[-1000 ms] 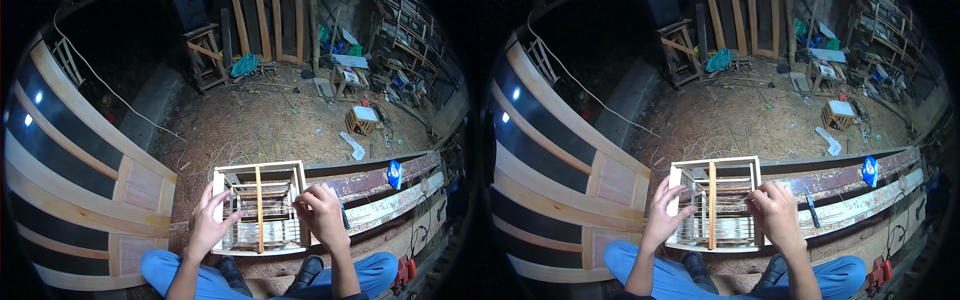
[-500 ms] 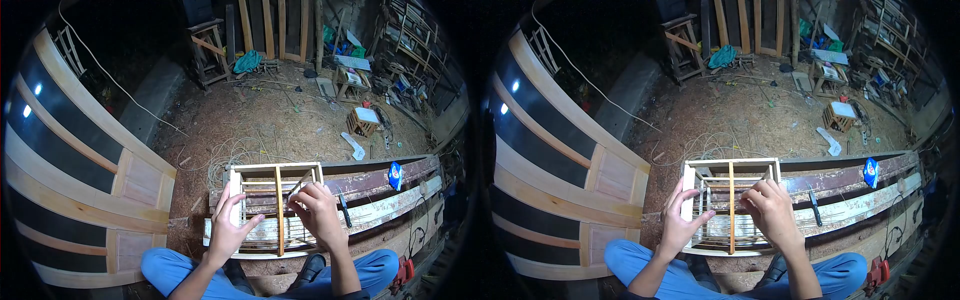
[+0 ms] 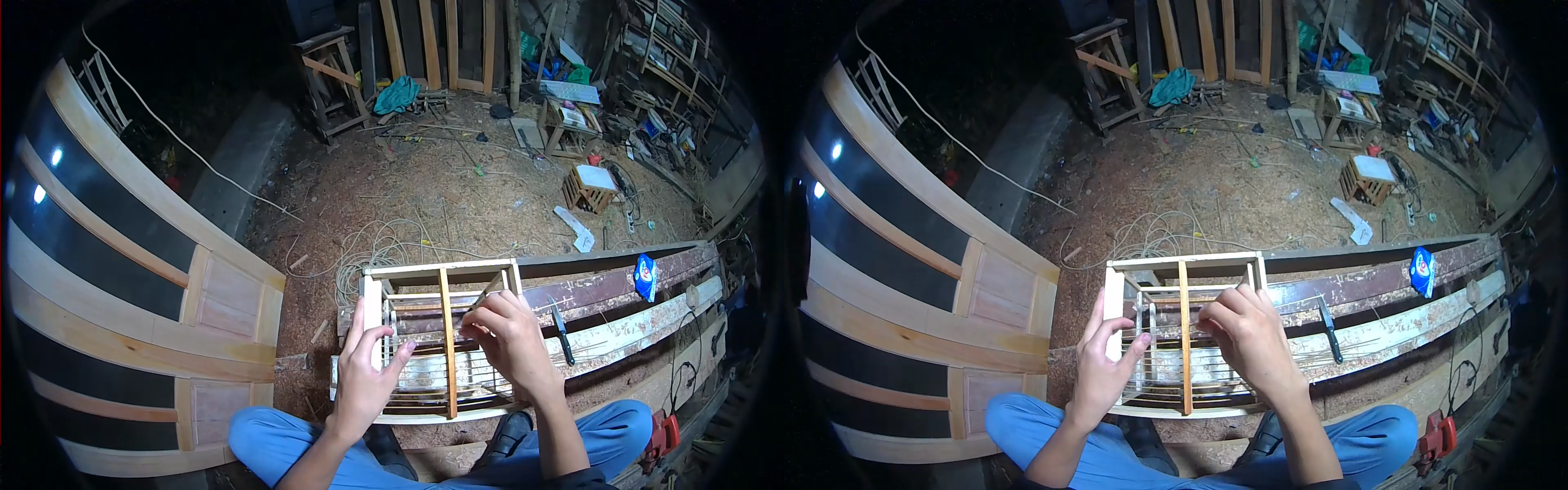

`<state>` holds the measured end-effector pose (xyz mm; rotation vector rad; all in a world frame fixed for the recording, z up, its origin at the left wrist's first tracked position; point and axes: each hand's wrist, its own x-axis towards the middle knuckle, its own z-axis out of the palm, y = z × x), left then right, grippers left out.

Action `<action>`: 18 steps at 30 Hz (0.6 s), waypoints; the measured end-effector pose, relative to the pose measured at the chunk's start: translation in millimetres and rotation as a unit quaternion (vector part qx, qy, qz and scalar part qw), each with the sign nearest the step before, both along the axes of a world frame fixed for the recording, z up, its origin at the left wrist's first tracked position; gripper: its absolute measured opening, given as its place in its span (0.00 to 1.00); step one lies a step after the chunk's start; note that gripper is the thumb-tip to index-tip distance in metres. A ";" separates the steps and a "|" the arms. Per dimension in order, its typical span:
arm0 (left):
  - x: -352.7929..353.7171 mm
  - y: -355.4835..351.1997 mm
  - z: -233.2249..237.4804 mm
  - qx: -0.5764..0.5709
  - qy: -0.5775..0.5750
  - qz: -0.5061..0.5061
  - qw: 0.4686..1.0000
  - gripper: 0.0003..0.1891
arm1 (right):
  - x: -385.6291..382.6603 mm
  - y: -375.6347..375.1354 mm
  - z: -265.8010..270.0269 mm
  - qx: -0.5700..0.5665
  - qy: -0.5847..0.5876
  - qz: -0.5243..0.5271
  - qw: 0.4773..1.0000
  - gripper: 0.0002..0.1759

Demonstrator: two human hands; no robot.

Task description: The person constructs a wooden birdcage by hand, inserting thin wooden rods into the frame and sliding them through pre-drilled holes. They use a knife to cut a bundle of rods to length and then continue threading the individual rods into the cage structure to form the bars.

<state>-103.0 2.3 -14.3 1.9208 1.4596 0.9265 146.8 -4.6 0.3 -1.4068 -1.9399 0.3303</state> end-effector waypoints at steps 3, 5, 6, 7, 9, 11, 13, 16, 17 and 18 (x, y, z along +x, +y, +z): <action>1.2 0.0 2.6 -0.002 0.010 0.003 1.000 0.16 | -0.3 -1.1 0.0 0.003 -0.005 0.006 1.000 0.07; 0.6 0.6 2.2 -0.004 0.013 0.002 1.000 0.14 | -2.9 -1.5 2.0 0.006 -0.021 0.018 1.000 0.08; 0.3 0.8 -0.3 -0.005 0.001 0.004 1.000 0.13 | -4.3 -1.7 2.1 0.004 -0.021 0.018 1.000 0.08; 0.6 0.7 -1.9 -0.004 -0.011 0.006 1.000 0.12 | -5.4 -1.8 2.2 0.003 -0.019 0.017 1.000 0.08; 0.3 0.4 -0.6 0.008 -0.004 0.003 1.000 0.11 | -6.4 -1.4 2.0 0.002 -0.015 0.016 1.000 0.08; -0.7 0.3 1.8 0.020 0.003 0.002 1.000 0.10 | -5.2 -0.4 2.4 0.014 -0.026 0.022 0.999 0.09; -1.1 0.8 3.3 -0.006 -0.020 0.020 1.000 0.08 | -5.9 -1.6 1.9 0.008 -0.022 0.018 1.000 0.08; -3.8 2.0 1.8 0.019 -0.003 0.000 1.000 0.07 | -6.8 -2.5 2.6 0.001 -0.020 0.012 1.000 0.08; -3.8 1.8 1.4 0.018 -0.003 0.001 1.000 0.07 | -6.6 -3.1 2.5 0.000 -0.021 0.008 1.000 0.08; -3.3 1.6 1.0 0.020 -0.003 0.004 1.000 0.07 | -6.2 -3.7 1.7 -0.001 -0.022 0.008 1.000 0.08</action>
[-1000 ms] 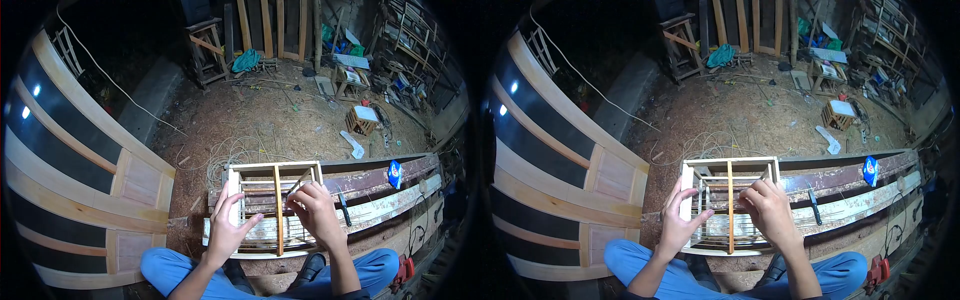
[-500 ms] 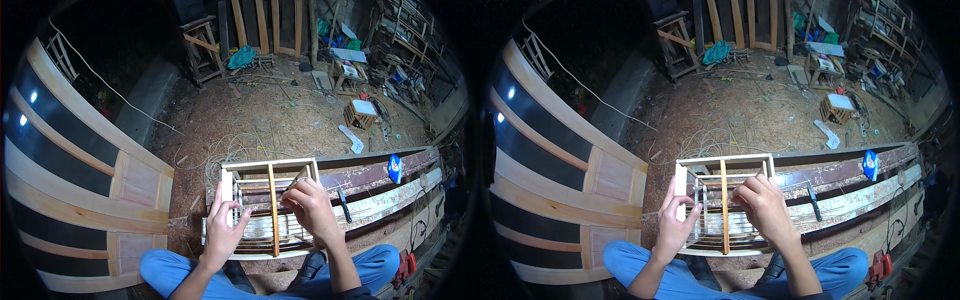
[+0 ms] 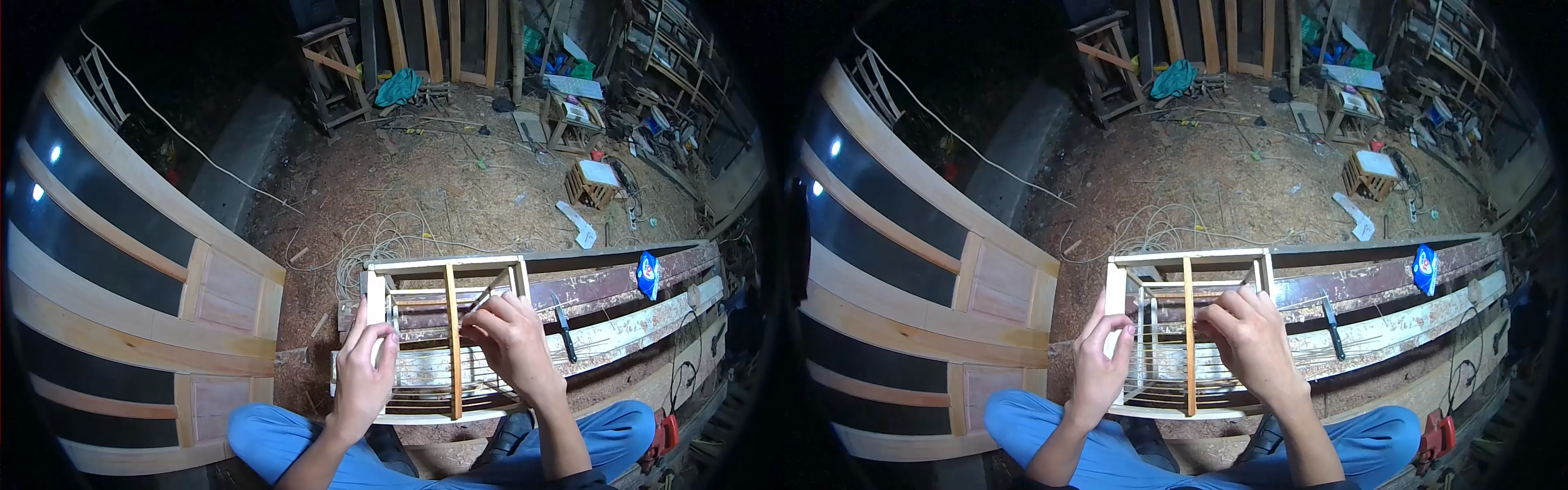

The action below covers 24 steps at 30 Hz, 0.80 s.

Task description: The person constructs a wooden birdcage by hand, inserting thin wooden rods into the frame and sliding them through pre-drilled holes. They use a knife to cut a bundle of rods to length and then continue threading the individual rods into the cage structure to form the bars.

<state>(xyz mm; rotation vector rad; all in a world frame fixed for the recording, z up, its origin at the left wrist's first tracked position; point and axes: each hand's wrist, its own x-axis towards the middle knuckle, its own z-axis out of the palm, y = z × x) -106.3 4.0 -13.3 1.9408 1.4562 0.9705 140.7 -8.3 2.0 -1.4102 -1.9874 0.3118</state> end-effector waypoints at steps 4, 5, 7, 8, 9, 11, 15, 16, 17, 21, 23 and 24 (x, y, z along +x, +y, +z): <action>1.4 1.1 -0.1 0.003 0.011 0.005 1.000 0.07 | 2.4 -1.8 -0.7 0.009 -0.030 -0.001 1.000 0.09; 1.6 1.5 0.0 0.004 0.011 0.005 1.000 0.07 | 2.9 -1.9 0.1 0.011 -0.041 0.004 0.999 0.10; 1.4 1.9 0.1 0.014 0.020 0.002 1.000 0.07 | 2.5 -2.9 -0.2 0.018 -0.047 0.002 0.999 0.09; 1.7 1.9 0.8 0.013 0.020 0.002 1.000 0.07 | 2.1 -3.3 -0.5 0.024 -0.053 0.000 0.998 0.09; 2.4 1.5 1.9 -0.008 0.000 0.010 1.000 0.07 | 2.3 -3.2 -0.8 0.023 -0.052 0.000 0.998 0.09; 2.0 0.9 1.9 -0.030 -0.020 0.017 0.999 0.06 | 1.8 -2.2 -1.2 0.021 -0.042 -0.002 0.999 0.08; 1.0 1.1 -2.0 -0.006 -0.007 0.010 1.000 0.07 | 1.3 -2.5 1.0 0.016 -0.051 -0.017 0.998 0.08; 0.4 2.0 -3.1 0.016 0.003 -0.001 1.000 0.07 | 1.4 -2.3 2.5 0.014 -0.047 -0.019 0.999 0.08; 0.2 2.4 -4.0 0.016 0.004 -0.001 1.000 0.07 | 1.1 -2.2 3.3 0.012 -0.042 -0.021 0.999 0.09; 5.7 0.4 -0.2 -0.001 -0.006 0.019 1.000 0.06 | 2.2 -1.4 -2.7 0.021 -0.033 -0.017 0.999 0.09; 6.1 0.0 -1.6 -0.023 -0.025 0.023 0.999 0.06 | 2.2 -1.6 -3.9 0.046 -0.030 -0.017 0.998 0.09; 3.2 0.3 -6.8 -0.017 -0.049 0.028 0.998 0.07 | 2.5 -1.8 -4.5 0.045 -0.030 -0.017 0.998 0.09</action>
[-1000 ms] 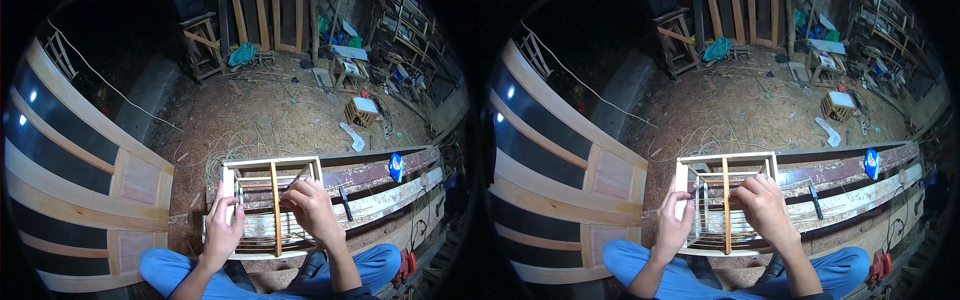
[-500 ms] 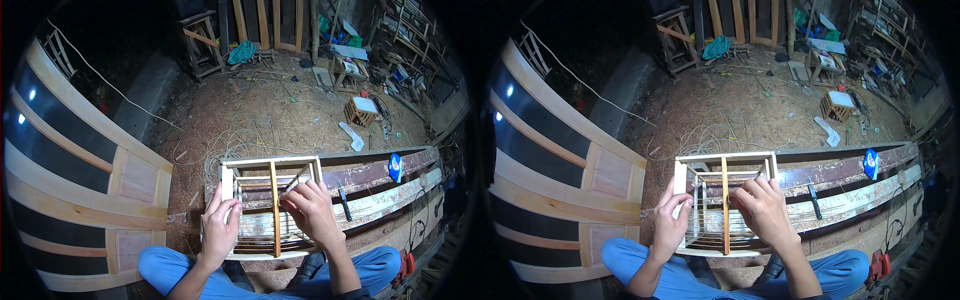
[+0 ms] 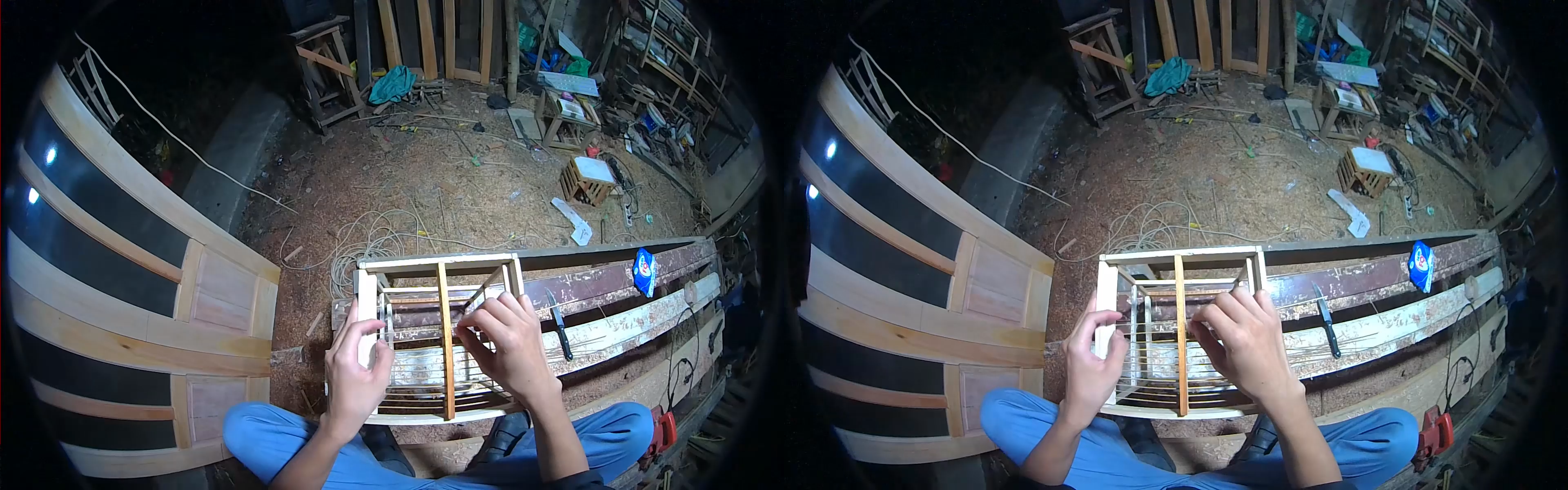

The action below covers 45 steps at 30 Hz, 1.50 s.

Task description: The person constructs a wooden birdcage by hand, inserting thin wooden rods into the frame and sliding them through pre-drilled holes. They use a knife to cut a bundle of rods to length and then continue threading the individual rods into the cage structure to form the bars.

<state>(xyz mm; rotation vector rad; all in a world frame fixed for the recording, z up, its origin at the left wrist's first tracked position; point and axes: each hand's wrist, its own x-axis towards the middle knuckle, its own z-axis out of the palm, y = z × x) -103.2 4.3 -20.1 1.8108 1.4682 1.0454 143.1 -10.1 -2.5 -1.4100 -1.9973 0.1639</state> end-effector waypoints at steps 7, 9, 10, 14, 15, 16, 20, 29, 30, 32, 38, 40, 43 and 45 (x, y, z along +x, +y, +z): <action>0.9 -2.9 8.1 0.007 0.021 -0.001 1.000 0.09 | 1.0 -0.5 -0.6 -0.001 0.009 0.012 1.000 0.08; -0.9 -2.1 5.2 0.025 0.035 -0.012 0.999 0.09 | 0.7 -0.2 -0.3 -0.002 0.007 0.013 1.000 0.08; -1.5 -1.5 3.8 0.043 0.048 -0.024 0.998 0.08 | 0.4 0.1 0.1 -0.004 0.007 0.011 1.000 0.08; -2.2 -0.8 2.1 0.046 0.053 -0.024 0.997 0.08 | -1.2 1.3 1.2 -0.009 0.008 0.010 1.000 0.08; -2.1 -0.7 1.8 0.040 0.049 -0.023 0.998 0.07 | -1.7 1.7 1.0 -0.009 0.008 0.010 1.000 0.08; -1.9 -0.6 1.1 0.034 0.045 -0.022 0.998 0.07 | -2.1 2.2 0.3 -0.007 0.007 0.010 1.000 0.08; -2.4 -1.3 -0.8 0.046 0.064 -0.015 0.997 0.07 | -1.9 4.1 -1.6 -0.008 0.009 0.017 1.000 0.08; -1.1 -2.1 -1.4 0.022 0.056 0.003 0.998 0.07 | -4.5 4.4 0.7 -0.037 0.032 0.025 0.998 0.09; 0.0 -2.5 1.1 0.027 0.060 0.001 0.998 0.07 | -5.7 4.3 0.5 -0.037 0.032 0.025 0.998 0.09; 1.2 -2.0 2.2 0.033 0.064 0.000 0.997 0.07 | -6.5 3.3 -0.8 -0.042 0.029 0.018 0.999 0.10; 2.2 -2.2 4.7 0.044 0.078 0.002 0.996 0.07 | -6.6 2.4 1.2 -0.063 0.050 0.040 0.996 0.13; 1.9 -2.2 3.7 0.029 0.064 -0.001 0.998 0.07 | -5.2 1.4 3.2 -0.075 0.050 0.046 0.995 0.13; 2.3 -1.8 3.8 0.048 0.076 -0.004 0.996 0.08 | -3.9 -0.9 6.1 -0.083 0.077 0.049 0.992 0.11; 0.8 -0.3 3.2 0.047 0.075 -0.008 0.996 0.08 | -2.3 -2.1 12.7 -0.083 0.097 0.040 0.991 0.07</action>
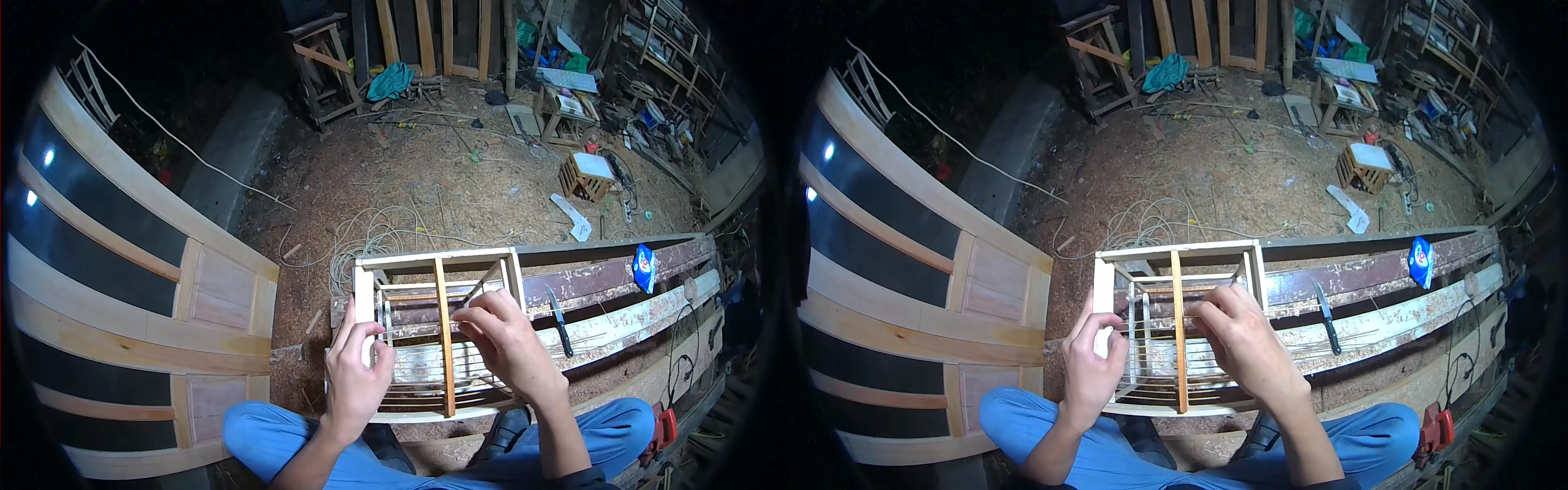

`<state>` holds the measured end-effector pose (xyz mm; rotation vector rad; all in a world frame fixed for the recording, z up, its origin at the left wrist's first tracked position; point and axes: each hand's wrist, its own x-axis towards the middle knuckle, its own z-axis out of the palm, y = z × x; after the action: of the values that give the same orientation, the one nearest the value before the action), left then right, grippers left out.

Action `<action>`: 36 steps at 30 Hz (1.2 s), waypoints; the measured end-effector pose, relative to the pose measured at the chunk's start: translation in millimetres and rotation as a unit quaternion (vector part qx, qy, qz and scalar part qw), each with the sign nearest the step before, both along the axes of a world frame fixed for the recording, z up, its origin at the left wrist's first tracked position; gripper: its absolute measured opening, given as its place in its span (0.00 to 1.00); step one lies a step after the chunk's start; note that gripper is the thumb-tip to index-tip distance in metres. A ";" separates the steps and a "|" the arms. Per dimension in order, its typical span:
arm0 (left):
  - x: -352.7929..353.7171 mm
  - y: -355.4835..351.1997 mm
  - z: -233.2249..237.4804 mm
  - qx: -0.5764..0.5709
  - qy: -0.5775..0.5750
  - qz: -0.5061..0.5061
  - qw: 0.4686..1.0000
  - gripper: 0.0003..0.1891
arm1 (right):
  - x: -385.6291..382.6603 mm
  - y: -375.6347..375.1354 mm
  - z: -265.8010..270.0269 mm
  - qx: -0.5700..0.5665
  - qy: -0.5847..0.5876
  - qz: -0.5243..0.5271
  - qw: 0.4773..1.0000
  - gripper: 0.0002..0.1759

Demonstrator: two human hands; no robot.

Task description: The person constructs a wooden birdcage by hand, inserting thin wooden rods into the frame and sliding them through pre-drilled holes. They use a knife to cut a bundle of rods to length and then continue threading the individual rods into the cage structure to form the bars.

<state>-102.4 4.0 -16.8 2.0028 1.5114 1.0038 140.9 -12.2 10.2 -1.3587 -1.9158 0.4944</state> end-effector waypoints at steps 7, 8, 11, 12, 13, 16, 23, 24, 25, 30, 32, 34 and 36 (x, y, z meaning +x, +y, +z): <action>-0.3 1.5 -3.1 0.008 0.004 -0.001 1.000 0.07 | 8.3 -2.3 -10.6 -0.013 -0.010 0.007 1.000 0.10; 0.9 1.3 -2.1 0.007 0.003 -0.002 1.000 0.07 | 6.8 -2.7 -10.5 -0.007 0.002 0.005 1.000 0.10; 2.4 0.5 3.0 -0.006 -0.013 -0.001 1.000 0.07 | -1.3 -1.7 -12.2 0.003 0.018 0.004 1.000 0.10; 3.1 -0.2 3.5 -0.016 -0.019 0.000 1.000 0.07 | -2.8 -1.5 -13.3 0.008 0.023 0.005 1.000 0.10; 3.8 -0.8 3.4 -0.025 -0.025 0.001 0.999 0.08 | -2.9 -1.1 -13.6 0.007 0.023 0.005 1.000 0.10; 1.7 -0.8 0.0 -0.026 -0.020 0.002 0.999 0.10 | -4.1 1.1 -12.8 0.012 0.027 -0.005 1.000 0.09; -1.3 0.5 2.8 -0.033 -0.011 -0.010 0.999 0.15 | 6.1 -0.6 -2.7 0.022 -0.045 -0.004 0.999 0.11; -3.5 1.8 1.1 -0.026 0.012 -0.017 0.999 0.13 | 10.0 -1.3 -0.6 0.036 -0.077 -0.013 0.996 0.10; -4.1 2.7 0.3 -0.019 0.035 -0.023 0.999 0.12 | 13.4 -2.0 1.0 0.036 -0.079 -0.014 0.996 0.10; 4.9 5.4 14.5 0.033 0.079 -0.016 0.996 0.11 | 19.4 -5.1 6.7 0.039 -0.077 -0.047 0.995 0.07; 11.6 5.8 20.3 0.053 0.091 -0.024 0.994 0.12 | 24.9 -7.2 7.9 0.060 -0.098 -0.059 0.992 0.06; 19.8 5.5 25.8 0.034 0.073 -0.091 0.993 0.13 | 38.9 -9.7 12.5 0.057 -0.118 -0.072 0.989 0.07; 29.3 5.2 27.7 0.039 0.080 -0.117 0.989 0.14 | 50.6 -12.8 15.7 0.044 -0.119 -0.079 0.989 0.08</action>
<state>-73.1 9.2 10.8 2.3010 1.2901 0.8360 191.5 -25.0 25.8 -1.5534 -1.9709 0.1742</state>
